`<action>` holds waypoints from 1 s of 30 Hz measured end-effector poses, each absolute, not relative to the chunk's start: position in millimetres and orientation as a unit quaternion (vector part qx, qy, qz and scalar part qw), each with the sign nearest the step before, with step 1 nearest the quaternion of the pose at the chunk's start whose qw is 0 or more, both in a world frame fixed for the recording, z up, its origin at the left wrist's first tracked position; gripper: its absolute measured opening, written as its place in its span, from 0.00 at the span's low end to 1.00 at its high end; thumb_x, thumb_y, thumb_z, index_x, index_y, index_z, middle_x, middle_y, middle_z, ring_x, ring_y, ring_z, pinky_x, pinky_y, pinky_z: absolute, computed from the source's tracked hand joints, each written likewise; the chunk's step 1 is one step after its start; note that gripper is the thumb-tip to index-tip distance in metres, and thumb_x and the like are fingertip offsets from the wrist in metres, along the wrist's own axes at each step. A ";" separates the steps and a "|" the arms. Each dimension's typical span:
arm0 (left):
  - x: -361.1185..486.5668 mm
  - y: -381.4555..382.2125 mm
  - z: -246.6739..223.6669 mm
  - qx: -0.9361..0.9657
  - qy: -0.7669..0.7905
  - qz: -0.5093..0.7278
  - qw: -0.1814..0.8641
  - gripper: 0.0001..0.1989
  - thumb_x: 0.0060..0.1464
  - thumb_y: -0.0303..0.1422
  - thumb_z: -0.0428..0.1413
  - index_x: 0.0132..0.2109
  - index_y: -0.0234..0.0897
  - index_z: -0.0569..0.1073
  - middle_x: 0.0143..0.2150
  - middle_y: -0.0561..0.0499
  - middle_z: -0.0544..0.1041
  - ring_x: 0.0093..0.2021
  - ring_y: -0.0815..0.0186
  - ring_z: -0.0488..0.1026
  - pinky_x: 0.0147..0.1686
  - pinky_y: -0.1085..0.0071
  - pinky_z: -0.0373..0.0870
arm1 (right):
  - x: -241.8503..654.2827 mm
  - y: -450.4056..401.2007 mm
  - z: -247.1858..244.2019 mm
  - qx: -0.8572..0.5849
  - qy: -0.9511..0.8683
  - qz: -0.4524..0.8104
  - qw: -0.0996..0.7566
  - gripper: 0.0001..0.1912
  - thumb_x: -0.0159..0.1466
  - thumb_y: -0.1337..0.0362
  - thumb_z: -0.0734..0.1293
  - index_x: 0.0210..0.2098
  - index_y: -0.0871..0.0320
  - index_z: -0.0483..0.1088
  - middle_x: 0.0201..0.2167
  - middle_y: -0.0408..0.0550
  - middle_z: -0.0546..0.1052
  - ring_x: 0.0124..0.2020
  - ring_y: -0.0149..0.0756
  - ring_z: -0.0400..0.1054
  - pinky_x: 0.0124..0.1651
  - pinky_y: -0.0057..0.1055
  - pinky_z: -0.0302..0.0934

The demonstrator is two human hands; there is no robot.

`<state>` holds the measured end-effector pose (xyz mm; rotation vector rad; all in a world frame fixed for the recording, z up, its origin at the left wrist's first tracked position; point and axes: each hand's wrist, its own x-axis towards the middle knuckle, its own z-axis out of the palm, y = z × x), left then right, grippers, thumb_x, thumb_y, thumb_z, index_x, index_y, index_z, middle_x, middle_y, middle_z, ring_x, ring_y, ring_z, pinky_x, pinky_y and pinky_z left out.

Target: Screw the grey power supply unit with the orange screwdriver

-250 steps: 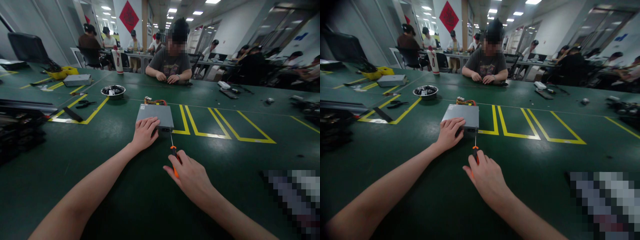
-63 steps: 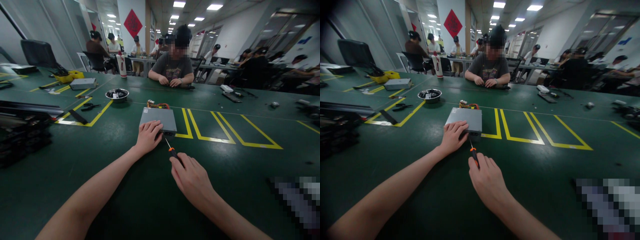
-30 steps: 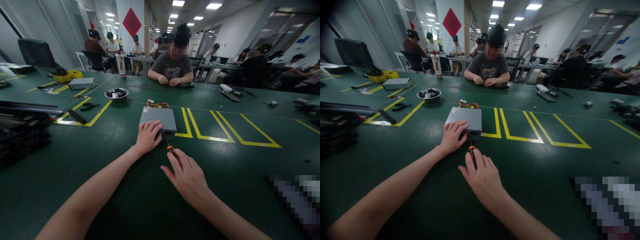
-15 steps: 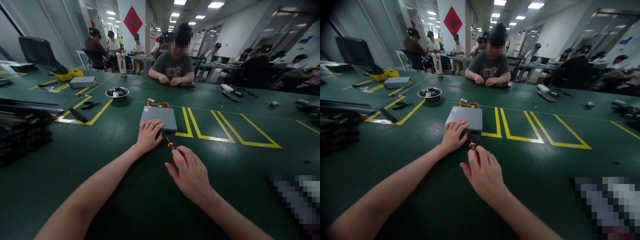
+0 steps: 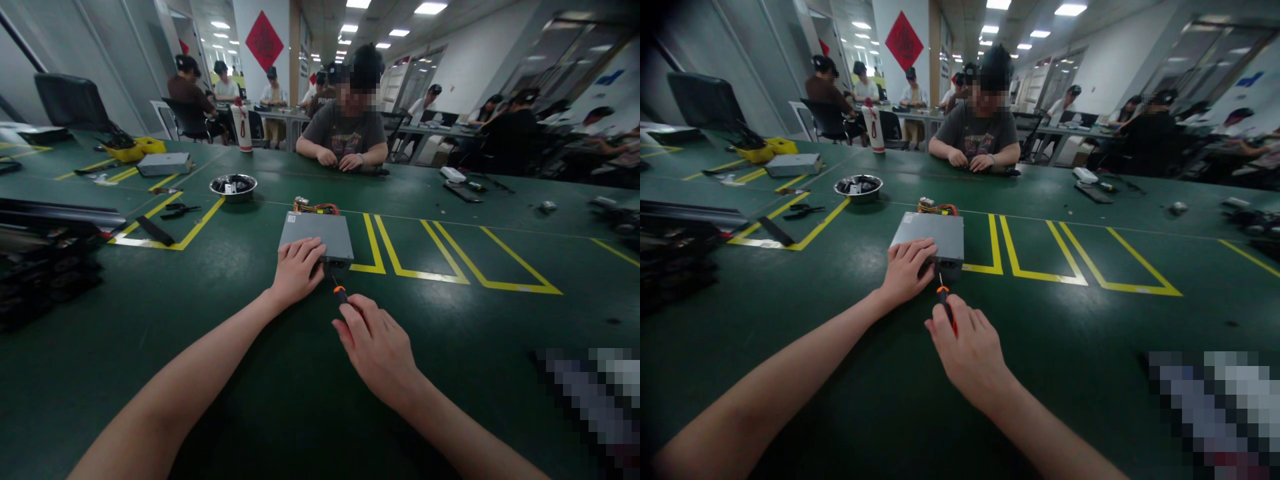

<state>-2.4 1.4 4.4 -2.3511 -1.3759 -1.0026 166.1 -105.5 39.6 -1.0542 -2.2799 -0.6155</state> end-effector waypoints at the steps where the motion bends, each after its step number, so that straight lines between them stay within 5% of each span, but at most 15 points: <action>1: -2.3 1.4 4.3 -0.804 -0.471 -0.343 0.119 0.16 0.55 0.33 0.49 0.51 0.41 0.65 0.56 0.50 0.68 0.55 0.60 0.61 0.52 0.60 0.52 | 166.4 -105.2 39.6 -0.381 -0.852 -0.231 0.274 0.09 0.61 0.69 0.60 0.41 0.64 0.66 0.38 0.58 0.72 0.33 0.34 0.65 0.31 0.30 0.61; 6: -2.4 1.4 4.4 -0.804 -0.471 -0.342 0.118 0.15 0.56 0.33 0.48 0.51 0.42 0.65 0.56 0.50 0.68 0.55 0.60 0.61 0.51 0.60 0.52 | 163.4 -108.1 35.6 -0.347 -0.885 -0.195 0.241 0.11 0.59 0.73 0.59 0.41 0.61 0.67 0.42 0.55 0.73 0.38 0.37 0.65 0.38 0.35 0.62; 10: -2.9 2.0 3.8 -0.801 -0.474 -0.347 0.118 0.14 0.59 0.33 0.46 0.51 0.43 0.66 0.55 0.51 0.68 0.55 0.62 0.62 0.51 0.61 0.52 | 164.7 -108.4 37.4 -0.395 -0.861 -0.198 0.251 0.12 0.62 0.65 0.59 0.42 0.64 0.66 0.43 0.60 0.70 0.36 0.36 0.66 0.33 0.31 0.62; 13: -3.4 2.4 3.2 -0.799 -0.474 -0.350 0.117 0.14 0.60 0.32 0.45 0.52 0.43 0.66 0.55 0.51 0.68 0.55 0.63 0.62 0.51 0.61 0.52 | 166.7 -107.4 40.4 -0.403 -0.851 -0.207 0.265 0.12 0.62 0.68 0.58 0.44 0.67 0.65 0.40 0.59 0.71 0.33 0.34 0.65 0.31 0.29 0.61; 20: -3.0 2.4 3.0 -0.799 -0.475 -0.351 0.117 0.14 0.61 0.32 0.43 0.52 0.43 0.66 0.55 0.52 0.69 0.55 0.63 0.62 0.51 0.62 0.52 | 163.3 -108.6 39.2 -0.368 -0.885 -0.177 0.222 0.13 0.57 0.73 0.60 0.41 0.61 0.68 0.42 0.52 0.72 0.40 0.39 0.62 0.41 0.36 0.61; 25: -3.5 2.8 3.3 -0.800 -0.471 -0.352 0.122 0.14 0.61 0.32 0.44 0.52 0.42 0.66 0.55 0.52 0.69 0.55 0.64 0.62 0.51 0.62 0.52 | 167.1 -105.5 44.9 -0.429 -0.843 -0.196 0.259 0.15 0.62 0.65 0.60 0.46 0.67 0.64 0.42 0.60 0.69 0.34 0.35 0.65 0.32 0.29 0.62; 30: -2.9 2.5 3.8 -0.800 -0.471 -0.351 0.125 0.14 0.60 0.32 0.44 0.52 0.42 0.66 0.55 0.51 0.69 0.55 0.63 0.62 0.51 0.61 0.52 | 166.7 -108.5 45.0 -0.385 -0.866 -0.202 0.247 0.14 0.60 0.75 0.58 0.44 0.64 0.66 0.40 0.55 0.72 0.36 0.35 0.64 0.36 0.32 0.62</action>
